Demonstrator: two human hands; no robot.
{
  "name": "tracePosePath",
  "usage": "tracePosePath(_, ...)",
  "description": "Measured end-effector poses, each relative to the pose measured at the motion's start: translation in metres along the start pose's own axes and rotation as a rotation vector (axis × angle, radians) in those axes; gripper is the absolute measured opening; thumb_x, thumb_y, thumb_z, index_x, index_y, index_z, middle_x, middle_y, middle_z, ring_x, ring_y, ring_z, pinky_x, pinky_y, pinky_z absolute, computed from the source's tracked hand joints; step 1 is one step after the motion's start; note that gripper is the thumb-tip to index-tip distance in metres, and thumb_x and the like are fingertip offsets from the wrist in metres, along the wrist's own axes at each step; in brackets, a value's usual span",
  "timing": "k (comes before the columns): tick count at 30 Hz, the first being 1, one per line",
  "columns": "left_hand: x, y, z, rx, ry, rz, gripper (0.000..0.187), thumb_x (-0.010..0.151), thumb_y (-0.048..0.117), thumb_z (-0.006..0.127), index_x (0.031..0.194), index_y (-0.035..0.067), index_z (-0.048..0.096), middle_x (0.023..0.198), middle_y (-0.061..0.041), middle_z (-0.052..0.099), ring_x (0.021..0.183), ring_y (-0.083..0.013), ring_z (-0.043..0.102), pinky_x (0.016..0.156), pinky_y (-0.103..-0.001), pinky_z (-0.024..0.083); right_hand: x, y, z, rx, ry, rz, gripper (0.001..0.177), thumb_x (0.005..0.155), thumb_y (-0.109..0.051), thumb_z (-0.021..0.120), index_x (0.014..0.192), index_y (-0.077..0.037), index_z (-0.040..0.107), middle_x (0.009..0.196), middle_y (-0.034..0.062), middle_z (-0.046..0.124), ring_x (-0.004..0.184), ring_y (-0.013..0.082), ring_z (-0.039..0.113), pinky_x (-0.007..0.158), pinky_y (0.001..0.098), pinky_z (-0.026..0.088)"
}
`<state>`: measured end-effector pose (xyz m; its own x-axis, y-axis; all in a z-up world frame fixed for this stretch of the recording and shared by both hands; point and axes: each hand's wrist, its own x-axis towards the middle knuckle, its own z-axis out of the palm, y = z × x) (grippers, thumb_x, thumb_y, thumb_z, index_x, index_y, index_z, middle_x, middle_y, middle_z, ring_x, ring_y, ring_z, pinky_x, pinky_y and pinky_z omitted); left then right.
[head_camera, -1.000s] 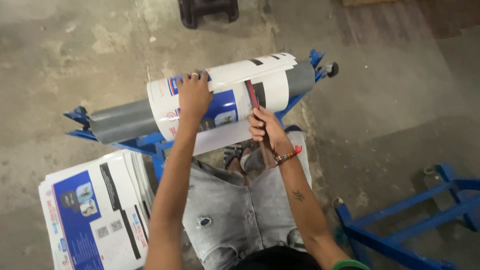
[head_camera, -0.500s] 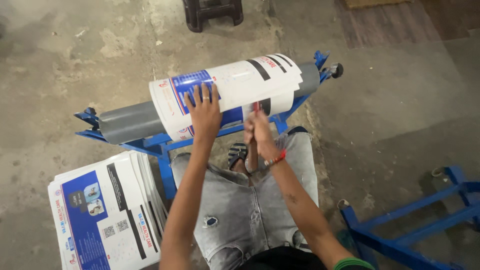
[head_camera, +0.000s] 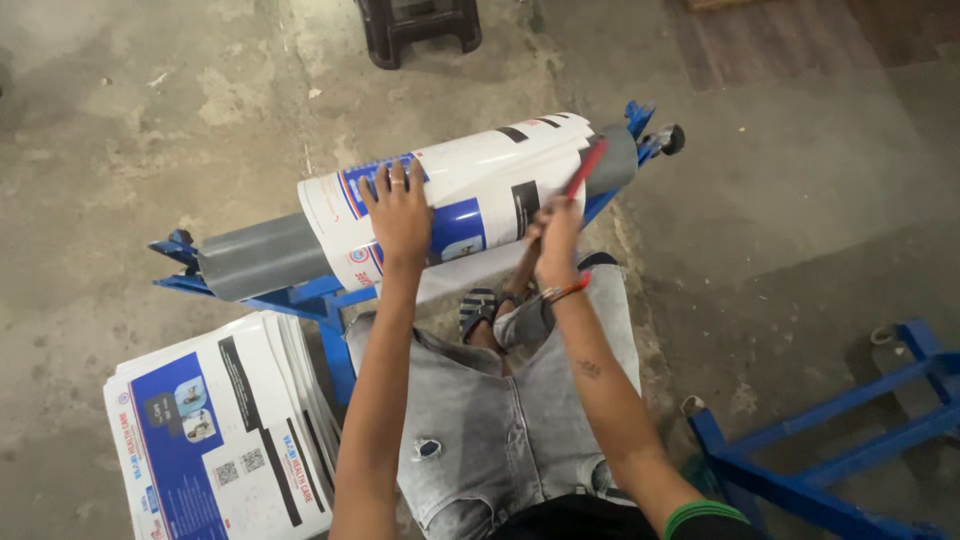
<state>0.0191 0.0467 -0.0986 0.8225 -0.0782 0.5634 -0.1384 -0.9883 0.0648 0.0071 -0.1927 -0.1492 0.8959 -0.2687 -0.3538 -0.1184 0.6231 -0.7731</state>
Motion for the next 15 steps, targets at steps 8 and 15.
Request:
tracePosePath(8,-0.029,0.019,-0.037,0.097,-0.01,0.065,0.055,0.09,0.019,0.067,0.143,0.008,0.06,0.142,-0.019,0.061,0.135,-0.0382,0.051,0.117,-0.061,0.029,-0.093,-0.041,0.014,0.051,-0.482,0.447,0.016,0.108,-0.028,0.049,0.101,-0.013,0.052,0.065,-0.0064,0.04,0.046,0.007,0.038,0.041,0.0243,0.034)
tracePosePath(15,0.02,-0.006,-0.049,-0.059,-0.206,0.025,0.059,0.079,0.038,0.076,0.128,0.007,0.065,0.124,-0.017,0.065,0.121,-0.0407,0.056,0.101,-0.058,0.039,-0.075,-0.07,-0.017,0.0,-0.636,0.502,0.02,0.112,-0.028,0.049,0.099,-0.012,0.051,0.066,-0.0082,0.038,0.048,0.0052,0.036,0.041,0.0227,0.033)
